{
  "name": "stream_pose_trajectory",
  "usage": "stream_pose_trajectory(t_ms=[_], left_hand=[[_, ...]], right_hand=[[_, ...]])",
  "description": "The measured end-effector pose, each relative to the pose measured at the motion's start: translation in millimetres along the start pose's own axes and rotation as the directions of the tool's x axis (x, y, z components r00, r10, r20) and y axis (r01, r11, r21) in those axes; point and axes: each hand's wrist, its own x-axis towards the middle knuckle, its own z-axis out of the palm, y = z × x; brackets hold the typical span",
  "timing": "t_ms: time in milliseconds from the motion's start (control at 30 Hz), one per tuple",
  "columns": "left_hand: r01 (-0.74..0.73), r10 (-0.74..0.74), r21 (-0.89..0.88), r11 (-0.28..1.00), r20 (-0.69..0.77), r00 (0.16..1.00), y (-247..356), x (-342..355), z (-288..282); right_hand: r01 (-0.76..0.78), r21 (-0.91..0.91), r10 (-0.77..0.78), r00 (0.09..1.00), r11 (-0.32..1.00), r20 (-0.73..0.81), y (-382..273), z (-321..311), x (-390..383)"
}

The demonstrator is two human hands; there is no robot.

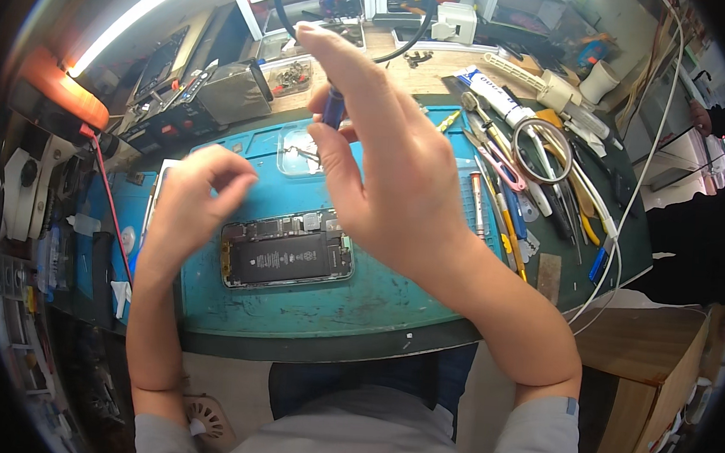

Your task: The person disassembles a smartphone on a workbench, using a screwdriver and tweezers to remove screws and small internal components. They place removed parts into a small plastic container and continue to manipulate the phone's internal assembly.

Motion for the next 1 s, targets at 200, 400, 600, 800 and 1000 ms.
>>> stream_pose_trajectory(t_ms=[200,400,600,800,1000], left_hand=[[0.199,-0.208,0.125,0.972,0.063,0.976,-5.6,0.1,-5.8],[0.102,-0.102,0.111,0.989,-0.006,0.995,-20.2,1.5,10.0],[0.179,-0.188,0.146,0.973,0.044,0.981,-7.6,6.8,9.1],[0.035,-0.030,0.181,0.983,-0.030,0.999,-8.4,3.4,8.2],[-0.022,0.016,0.139,0.990,0.045,0.999,16.3,-0.3,4.0]], right_hand=[[0.003,-0.026,-0.004,1.000,1.000,-0.019,6.2,-3.7,-0.1],[-0.030,-0.025,0.030,0.999,0.999,-0.011,6.6,-8.1,-1.4],[-0.049,-0.046,0.047,0.999,0.998,-0.027,12.0,-12.9,-1.5],[-0.056,-0.025,0.055,0.998,0.998,-0.038,14.4,-14.0,-0.6],[-0.057,-0.041,0.055,0.997,0.998,-0.046,19.5,-15.6,-2.1]])
